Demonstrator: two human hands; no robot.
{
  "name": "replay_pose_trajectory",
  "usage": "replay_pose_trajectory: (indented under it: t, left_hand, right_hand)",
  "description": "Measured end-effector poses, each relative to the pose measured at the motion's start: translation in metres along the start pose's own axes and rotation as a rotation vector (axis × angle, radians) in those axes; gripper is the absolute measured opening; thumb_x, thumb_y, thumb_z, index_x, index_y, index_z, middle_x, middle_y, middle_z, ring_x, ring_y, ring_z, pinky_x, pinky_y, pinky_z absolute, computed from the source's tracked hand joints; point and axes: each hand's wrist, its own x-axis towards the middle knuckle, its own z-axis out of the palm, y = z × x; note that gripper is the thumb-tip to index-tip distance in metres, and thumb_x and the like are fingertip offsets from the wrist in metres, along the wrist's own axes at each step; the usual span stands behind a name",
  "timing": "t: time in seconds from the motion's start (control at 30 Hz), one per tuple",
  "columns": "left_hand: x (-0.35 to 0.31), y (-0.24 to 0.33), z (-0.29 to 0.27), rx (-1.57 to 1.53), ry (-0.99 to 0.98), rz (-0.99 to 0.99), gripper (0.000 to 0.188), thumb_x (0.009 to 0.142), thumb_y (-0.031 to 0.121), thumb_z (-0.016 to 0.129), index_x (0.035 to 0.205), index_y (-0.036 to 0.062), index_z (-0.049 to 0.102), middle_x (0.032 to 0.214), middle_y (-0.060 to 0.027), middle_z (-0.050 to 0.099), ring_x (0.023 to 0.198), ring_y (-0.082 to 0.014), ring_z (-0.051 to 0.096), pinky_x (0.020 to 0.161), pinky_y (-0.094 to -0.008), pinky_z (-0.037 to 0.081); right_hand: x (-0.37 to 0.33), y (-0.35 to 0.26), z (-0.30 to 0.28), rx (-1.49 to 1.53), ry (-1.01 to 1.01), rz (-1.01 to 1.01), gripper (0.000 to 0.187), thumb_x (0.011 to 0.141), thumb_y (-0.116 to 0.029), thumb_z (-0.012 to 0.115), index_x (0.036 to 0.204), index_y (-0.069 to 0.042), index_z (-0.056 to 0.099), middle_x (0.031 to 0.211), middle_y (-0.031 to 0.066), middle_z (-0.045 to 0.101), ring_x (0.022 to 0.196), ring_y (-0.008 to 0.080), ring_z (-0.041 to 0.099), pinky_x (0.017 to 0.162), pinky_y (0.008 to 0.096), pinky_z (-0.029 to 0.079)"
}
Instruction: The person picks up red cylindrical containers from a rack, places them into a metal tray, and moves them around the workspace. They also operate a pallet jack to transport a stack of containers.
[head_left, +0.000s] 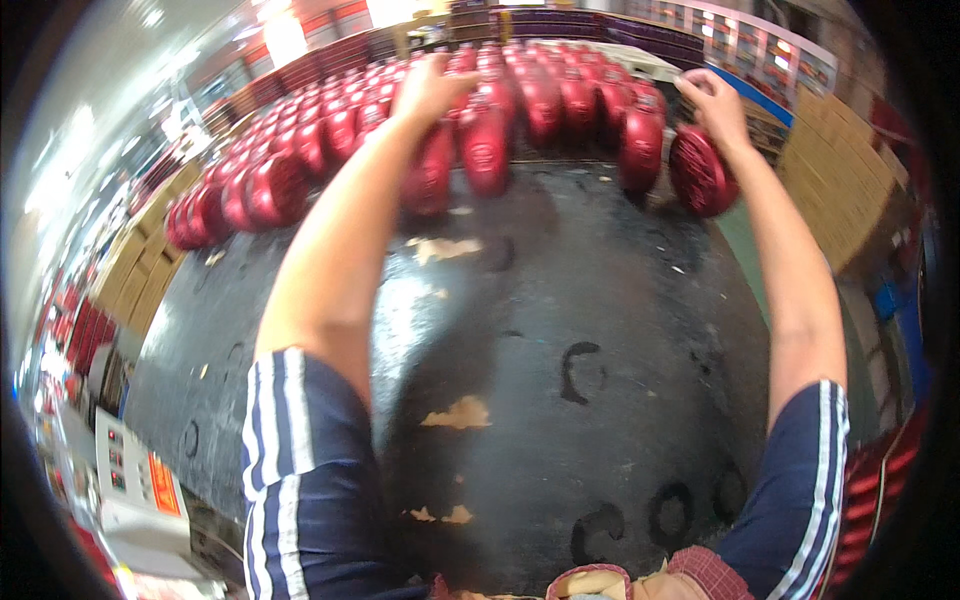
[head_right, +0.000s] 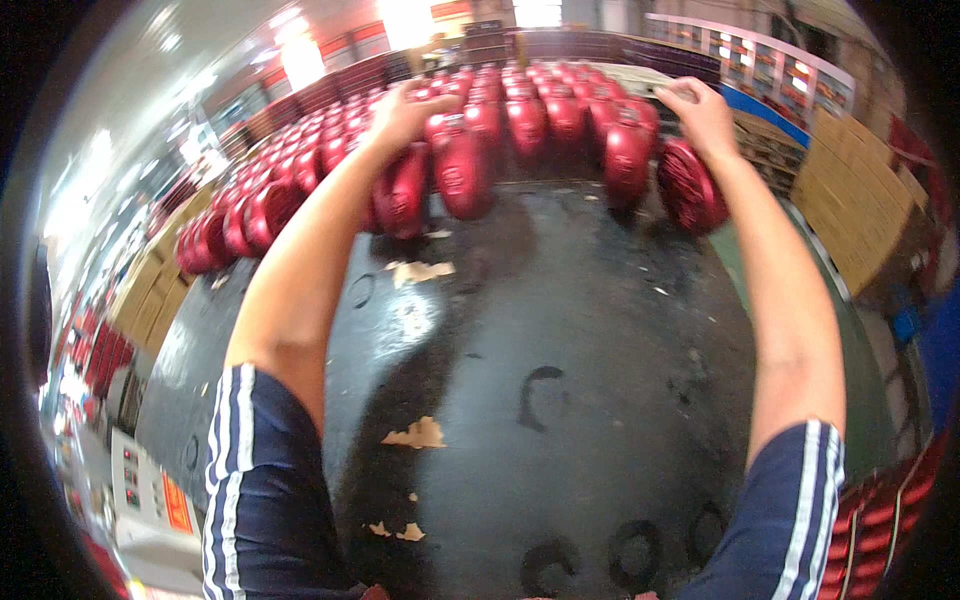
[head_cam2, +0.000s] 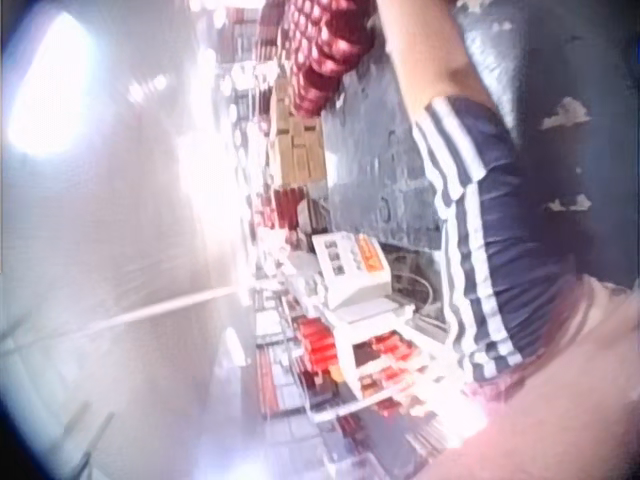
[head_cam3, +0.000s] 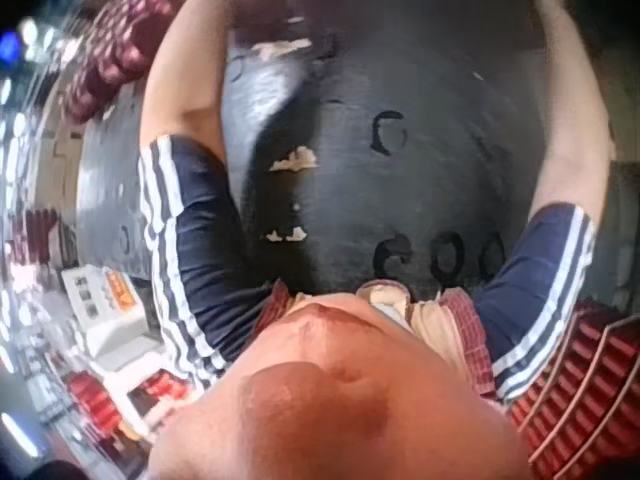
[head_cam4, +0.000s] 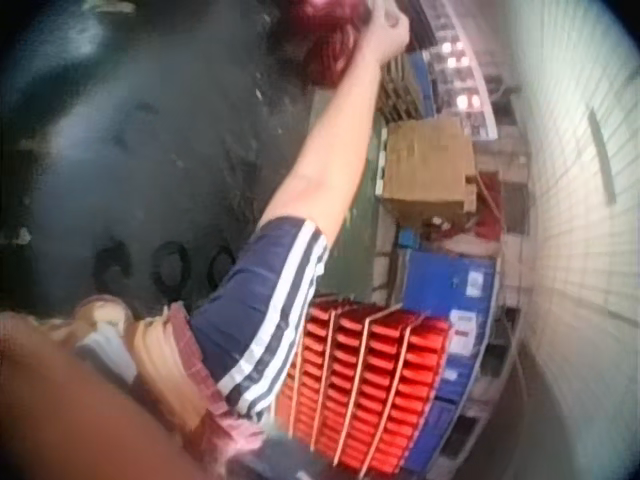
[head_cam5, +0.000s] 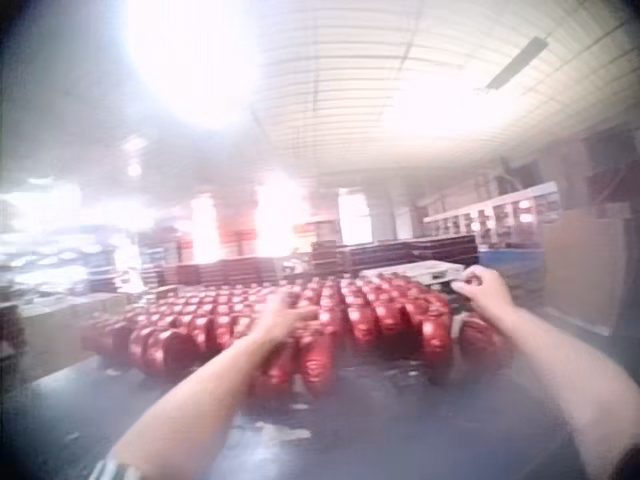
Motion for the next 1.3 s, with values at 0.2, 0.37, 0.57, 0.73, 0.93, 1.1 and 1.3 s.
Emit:
replay_pose_trajectory:
  t: [0.2, 0.37, 0.57, 0.73, 0.93, 1.1, 1.3]
  left_hand:
    - [0.011, 0.009, 0.018, -0.119, -0.534, -0.076, 0.036, 0.073, 0.045, 0.081, 0.094, 0.0148, 0.079, 0.066, -0.0049, 0.066, 0.057, -0.0169, 0.060, 0.061, -0.0342, 0.052]
    - [-0.003, 0.007, 0.003, -0.314, -0.619, -0.146, 0.032, 0.078, 0.038, 0.079, 0.098, 0.0132, 0.078, 0.071, -0.0032, 0.069, 0.052, -0.0089, 0.058, 0.056, -0.0280, 0.050]
    - [-0.046, 0.016, -0.039, -0.195, -0.351, 0.039, 0.031, 0.081, 0.029, 0.077, 0.104, 0.0073, 0.074, 0.093, -0.0093, 0.074, 0.087, -0.0165, 0.068, 0.083, -0.0304, 0.052]
    - [-0.104, 0.027, -0.128, -0.359, -0.163, -0.080, 0.025, 0.082, 0.030, 0.074, 0.100, 0.0126, 0.076, 0.090, -0.0104, 0.073, 0.087, -0.0225, 0.070, 0.084, -0.0341, 0.052]
    - [-0.170, 0.023, -0.284, -0.348, -0.389, -0.222, 0.025, 0.086, 0.026, 0.072, 0.107, 0.0113, 0.074, 0.086, 0.0035, 0.068, 0.067, -0.0058, 0.055, 0.061, -0.0255, 0.049]
    - [-0.222, 0.000, -0.376, -0.248, -0.503, -0.313, 0.022, 0.090, 0.018, 0.069, 0.108, 0.0065, 0.072, 0.085, 0.0026, 0.071, 0.058, -0.0028, 0.049, 0.050, -0.0182, 0.040]
    - [-0.253, -0.031, -0.410, -0.192, -0.554, -0.265, 0.017, 0.086, 0.018, 0.072, 0.097, 0.0052, 0.073, 0.074, 0.0003, 0.065, 0.059, -0.0064, 0.053, 0.054, -0.0248, 0.044]
  right_hand:
    - [0.022, -0.015, 0.038, -0.255, -0.563, 0.231, 0.032, 0.080, -0.032, 0.073, 0.092, -0.002, 0.072, 0.068, 0.0005, 0.062, 0.053, 0.0090, 0.051, 0.047, 0.0271, 0.037]
    - [0.023, -0.006, 0.048, -0.079, -0.589, 0.332, 0.016, 0.086, -0.020, 0.068, 0.087, -0.004, 0.069, 0.067, -0.0013, 0.059, 0.049, 0.0072, 0.047, 0.045, 0.0253, 0.034]
    - [-0.002, -0.030, 0.036, -0.111, -0.515, 0.048, 0.018, 0.088, -0.020, 0.067, 0.089, -0.002, 0.066, 0.071, -0.0003, 0.058, 0.062, 0.0094, 0.051, 0.057, 0.0276, 0.042]
    - [-0.055, -0.113, 0.005, 0.018, -0.502, -0.076, 0.015, 0.088, -0.019, 0.066, 0.095, -0.006, 0.066, 0.068, -0.0033, 0.051, 0.058, 0.0065, 0.045, 0.053, 0.0244, 0.037]
    - [-0.111, -0.264, 0.010, 0.270, -0.812, 0.050, 0.014, 0.089, -0.018, 0.065, 0.098, -0.008, 0.067, 0.070, -0.0040, 0.055, 0.053, 0.0028, 0.046, 0.042, 0.0202, 0.037]
    - [-0.158, -0.363, 0.061, 0.294, -0.977, 0.025, 0.021, 0.088, -0.020, 0.066, 0.099, -0.003, 0.070, 0.070, -0.0025, 0.056, 0.050, 0.0041, 0.042, 0.043, 0.0217, 0.039]
    - [-0.196, -0.433, 0.120, 0.316, -1.105, -0.038, 0.018, 0.088, -0.014, 0.068, 0.099, 0.000, 0.069, 0.068, -0.0031, 0.057, 0.047, 0.0029, 0.040, 0.042, 0.0205, 0.032]
